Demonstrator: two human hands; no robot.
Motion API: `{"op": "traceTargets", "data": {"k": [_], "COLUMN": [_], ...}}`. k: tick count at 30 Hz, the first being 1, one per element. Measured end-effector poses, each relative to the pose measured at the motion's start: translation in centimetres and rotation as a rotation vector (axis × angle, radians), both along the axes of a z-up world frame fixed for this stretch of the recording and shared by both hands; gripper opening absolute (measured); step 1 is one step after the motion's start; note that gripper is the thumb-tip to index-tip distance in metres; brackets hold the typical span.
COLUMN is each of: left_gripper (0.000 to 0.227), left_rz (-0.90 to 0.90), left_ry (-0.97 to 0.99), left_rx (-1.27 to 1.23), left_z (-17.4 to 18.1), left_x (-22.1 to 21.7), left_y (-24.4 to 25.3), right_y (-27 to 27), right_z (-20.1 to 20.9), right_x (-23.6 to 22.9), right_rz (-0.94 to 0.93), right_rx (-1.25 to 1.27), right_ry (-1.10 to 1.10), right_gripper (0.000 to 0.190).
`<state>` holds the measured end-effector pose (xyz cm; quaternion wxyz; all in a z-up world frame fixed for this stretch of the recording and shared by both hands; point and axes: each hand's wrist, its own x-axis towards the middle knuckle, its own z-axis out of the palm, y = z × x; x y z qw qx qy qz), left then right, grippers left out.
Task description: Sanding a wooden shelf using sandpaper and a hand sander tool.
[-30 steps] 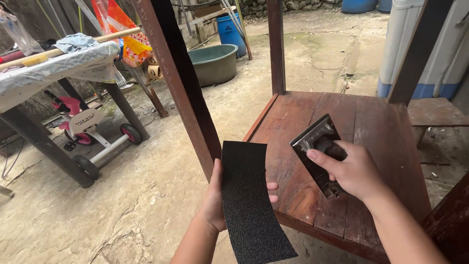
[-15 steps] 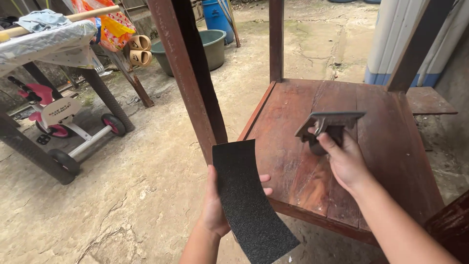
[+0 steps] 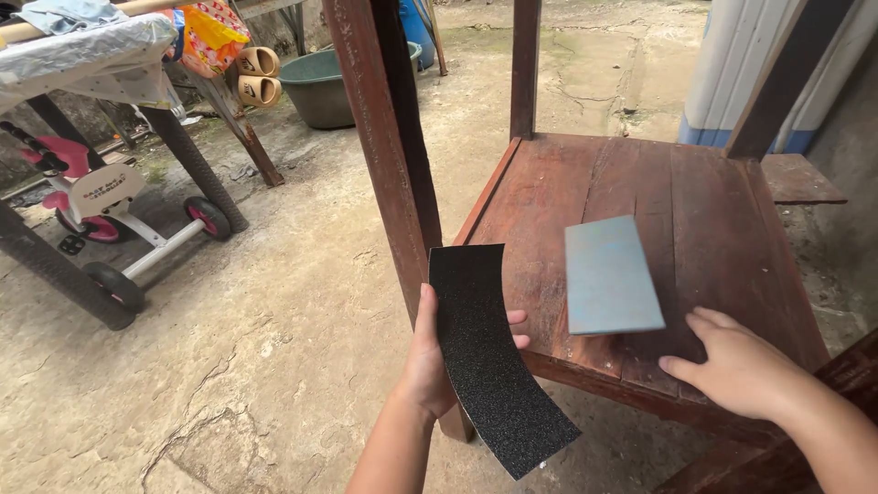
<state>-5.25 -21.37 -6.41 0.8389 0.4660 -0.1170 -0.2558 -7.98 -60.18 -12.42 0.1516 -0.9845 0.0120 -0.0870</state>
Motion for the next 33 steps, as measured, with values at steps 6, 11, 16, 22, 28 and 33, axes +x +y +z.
{"op": "traceTargets", "data": {"k": [6, 11, 16, 22, 28, 33], "left_gripper": [0.108, 0.106, 0.11, 0.118, 0.068, 0.039], "left_rz": [0.008, -0.003, -0.406, -0.278, -0.029, 0.105], "left_ry": [0.054, -0.005, -0.076, 0.249, 0.073, -0.128], "left_rx": [-0.011, -0.028, -0.297, -0.064, 0.175, 0.14], "left_z": [0.9, 0.6, 1.0, -1.8, 2.4, 0.7], "left_x": [-0.5, -1.7, -3.8, -2.5, -3.1, -4.1], "left_y": [-0.2, -0.3, -1.4, -2.5, -2.0, -4.9], "right_y": [5.9, 10.4, 12.7, 12.1, 5.9, 5.9], "right_z": [11.0, 14.2, 14.6, 20.7, 23.6, 11.9], "right_x": [-5.7, -4.4, -2.0, -3.9, -7.7, -10.2], "right_rz": [-0.388, -0.232, 0.164, -0.122, -0.052, 0.185], "right_rx": [-0.036, 0.077, 0.972, 0.63, 0.198, -0.217], "right_ry": [0.385, 0.033, 0.175, 0.085, -0.66, -0.855], "right_gripper": [0.06, 0.045, 0.034, 0.025, 0.016, 0.018]}}
